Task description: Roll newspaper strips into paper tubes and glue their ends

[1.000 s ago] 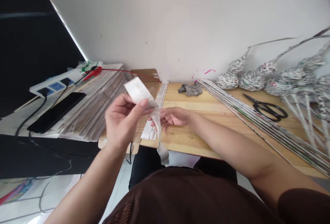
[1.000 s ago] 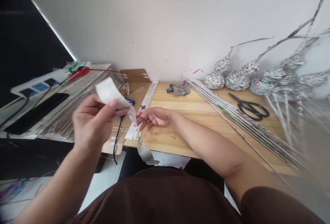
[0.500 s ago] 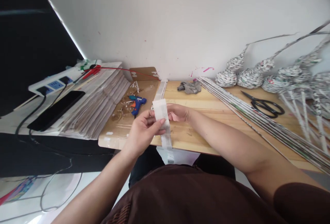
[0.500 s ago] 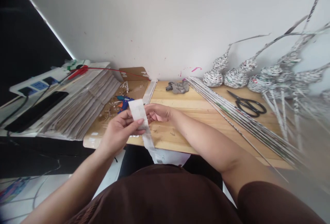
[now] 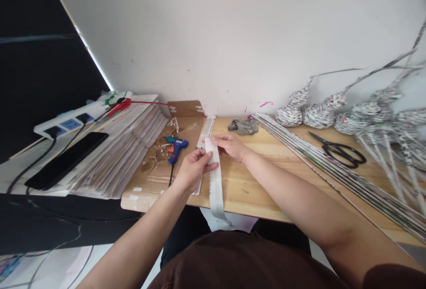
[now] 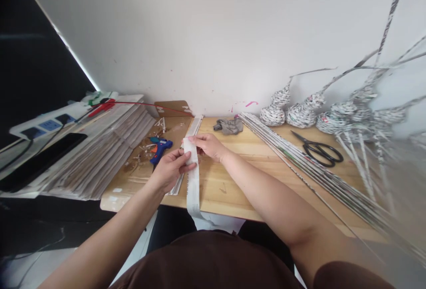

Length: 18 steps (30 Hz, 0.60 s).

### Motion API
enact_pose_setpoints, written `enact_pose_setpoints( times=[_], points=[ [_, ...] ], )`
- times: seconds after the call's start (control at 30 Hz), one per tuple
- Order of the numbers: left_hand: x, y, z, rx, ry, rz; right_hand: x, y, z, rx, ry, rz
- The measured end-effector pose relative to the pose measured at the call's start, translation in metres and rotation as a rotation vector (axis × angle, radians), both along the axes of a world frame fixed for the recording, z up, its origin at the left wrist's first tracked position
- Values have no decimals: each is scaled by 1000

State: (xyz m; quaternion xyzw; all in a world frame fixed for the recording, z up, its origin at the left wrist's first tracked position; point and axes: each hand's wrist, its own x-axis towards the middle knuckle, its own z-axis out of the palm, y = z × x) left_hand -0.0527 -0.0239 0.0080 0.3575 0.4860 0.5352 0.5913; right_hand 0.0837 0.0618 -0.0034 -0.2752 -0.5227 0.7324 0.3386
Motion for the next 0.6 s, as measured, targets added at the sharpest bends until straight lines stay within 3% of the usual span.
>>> enact_pose_setpoints(
  times=[0.17, 0.27, 0.47, 0.6],
  points=[
    [10, 27, 2, -106, -60, -105, 2, 8, -9, 207, -111, -274],
    [22, 49, 3, -114, -170, -85, 6, 17, -12, 303, -155, -440],
    [49, 89, -1, -139, -263, -69, 24, 40, -14, 311, -265, -736],
    [54, 96, -10, -95, -307, -70, 44, 51, -22, 758, -714, -902]
  ],
)
